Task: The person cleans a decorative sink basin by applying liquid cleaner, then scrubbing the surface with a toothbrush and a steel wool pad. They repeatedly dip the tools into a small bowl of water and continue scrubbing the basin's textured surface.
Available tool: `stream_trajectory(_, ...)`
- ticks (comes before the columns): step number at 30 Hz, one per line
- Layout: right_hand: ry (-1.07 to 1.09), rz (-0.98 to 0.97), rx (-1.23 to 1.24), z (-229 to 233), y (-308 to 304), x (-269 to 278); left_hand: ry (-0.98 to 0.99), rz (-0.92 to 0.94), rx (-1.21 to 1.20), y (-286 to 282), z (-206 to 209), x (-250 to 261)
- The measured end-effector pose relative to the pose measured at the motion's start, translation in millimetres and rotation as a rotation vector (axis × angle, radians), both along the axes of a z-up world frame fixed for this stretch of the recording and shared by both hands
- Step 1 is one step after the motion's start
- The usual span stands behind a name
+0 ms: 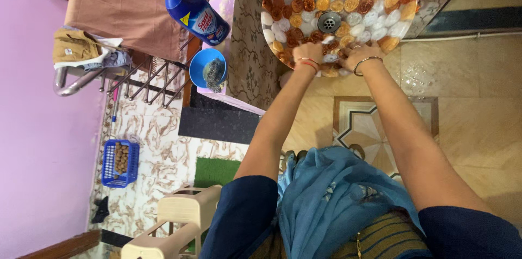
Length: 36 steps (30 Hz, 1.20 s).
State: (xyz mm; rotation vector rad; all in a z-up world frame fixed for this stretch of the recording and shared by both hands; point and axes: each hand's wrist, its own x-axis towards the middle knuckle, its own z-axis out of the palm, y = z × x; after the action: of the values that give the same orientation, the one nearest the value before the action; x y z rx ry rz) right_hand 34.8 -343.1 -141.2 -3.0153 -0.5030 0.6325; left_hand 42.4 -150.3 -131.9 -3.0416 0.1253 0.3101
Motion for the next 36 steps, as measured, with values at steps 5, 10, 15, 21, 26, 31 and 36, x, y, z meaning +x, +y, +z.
stream_trajectory(5,0.019,0.011,-0.005,3.6,-1.7,-1.3,-0.117,0.233,0.023,33.3,-6.8,13.3)
stream_trajectory(10,0.027,0.031,0.014,17.7,-1.2,-5.6,-0.042,0.159,-0.222,-36.8,-28.1,-1.2)
stream_trajectory(15,0.037,0.048,-0.017,21.5,-0.7,-5.4,0.015,0.196,-0.130,-0.4,6.8,-6.5)
stream_trajectory(21,0.047,0.008,-0.002,11.6,0.8,-2.2,0.017,0.160,-0.088,12.8,9.0,-8.6)
stream_trajectory(26,0.047,-0.010,0.013,7.1,-1.1,-2.5,-0.012,0.005,-0.289,-17.2,14.5,-32.1)
stream_trajectory(31,0.033,0.007,-0.008,2.2,0.0,2.0,-0.046,0.153,-0.068,32.7,19.7,-8.2)
stream_trajectory(36,0.029,-0.007,0.005,8.9,-0.7,-2.7,-0.036,-0.056,-0.316,2.5,10.0,-22.9)
